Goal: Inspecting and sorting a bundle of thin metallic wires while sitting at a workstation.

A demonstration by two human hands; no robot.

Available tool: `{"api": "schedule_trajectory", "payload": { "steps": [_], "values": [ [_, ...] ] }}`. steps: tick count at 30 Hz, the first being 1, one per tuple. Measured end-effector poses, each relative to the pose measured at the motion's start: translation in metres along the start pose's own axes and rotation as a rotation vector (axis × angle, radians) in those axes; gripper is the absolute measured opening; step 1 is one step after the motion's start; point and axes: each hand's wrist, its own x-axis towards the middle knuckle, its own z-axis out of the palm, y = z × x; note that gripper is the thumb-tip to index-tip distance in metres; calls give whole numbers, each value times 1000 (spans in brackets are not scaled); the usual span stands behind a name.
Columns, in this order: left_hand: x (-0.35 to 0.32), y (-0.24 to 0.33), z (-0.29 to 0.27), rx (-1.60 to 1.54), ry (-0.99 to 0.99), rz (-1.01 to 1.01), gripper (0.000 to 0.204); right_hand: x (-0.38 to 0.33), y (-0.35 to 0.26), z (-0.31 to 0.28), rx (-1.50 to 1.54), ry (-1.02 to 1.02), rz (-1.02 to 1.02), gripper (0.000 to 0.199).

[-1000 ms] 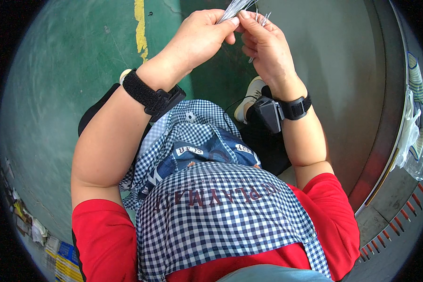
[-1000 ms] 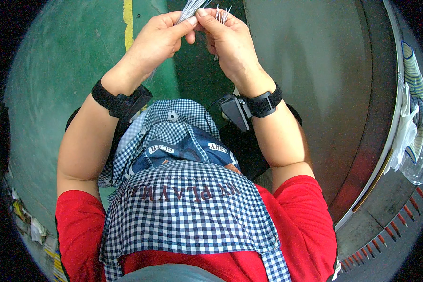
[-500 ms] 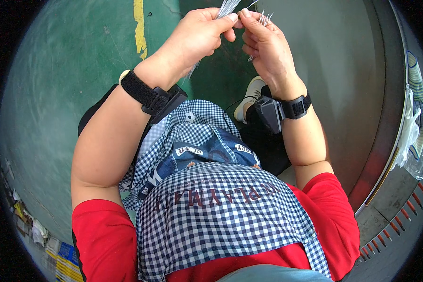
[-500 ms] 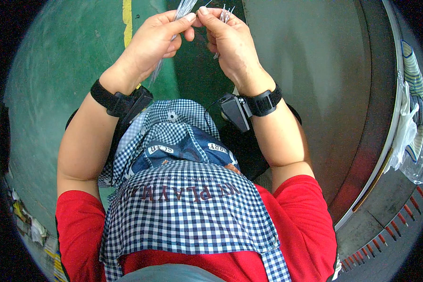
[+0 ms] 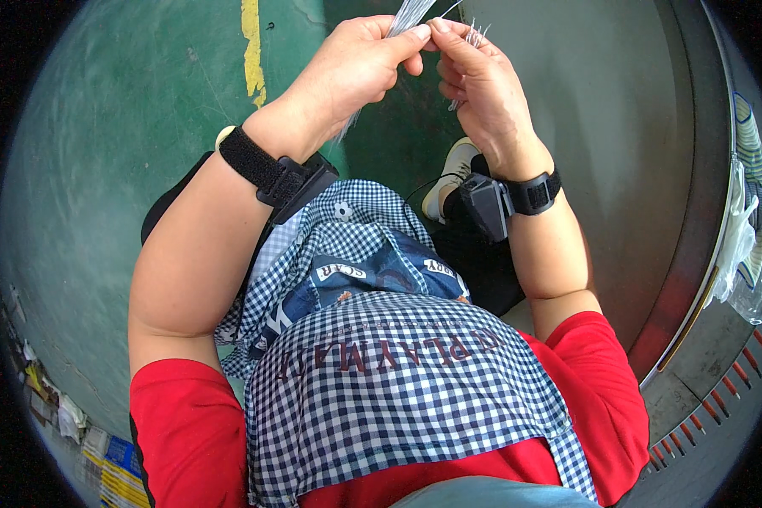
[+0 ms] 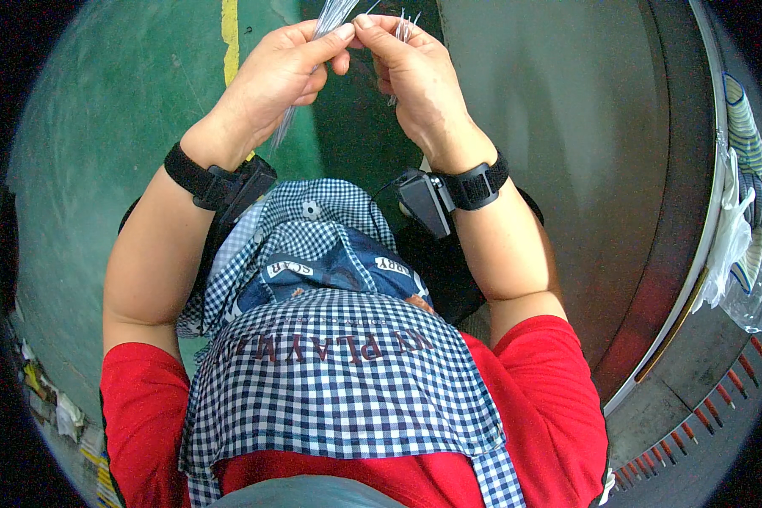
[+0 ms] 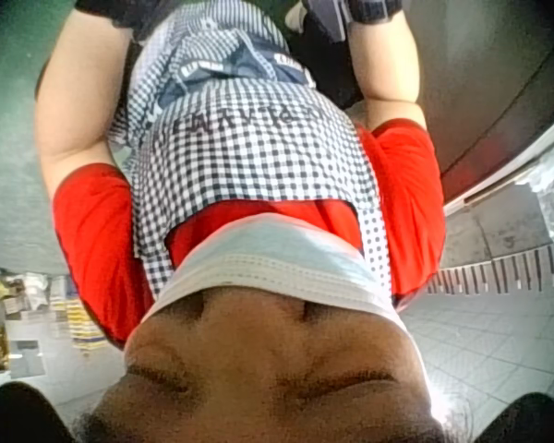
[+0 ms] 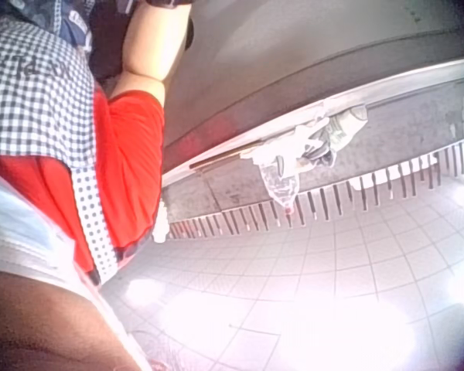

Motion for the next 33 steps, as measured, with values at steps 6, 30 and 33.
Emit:
{"api": "schedule_trajectory", "payload": {
  "steps": [6, 30, 33],
  "values": [
    [-1, 1, 1, -18, -11, 8, 23, 1, -1, 0, 39, 5, 46, 17],
    [-1, 0, 2, -4, -14, -8, 22, 0, -4, 2, 112, 14, 58, 13],
    [-1, 1, 2, -20, -16, 1, 23, 0, -4, 0, 130, 17, 67, 14]
  ]
}}
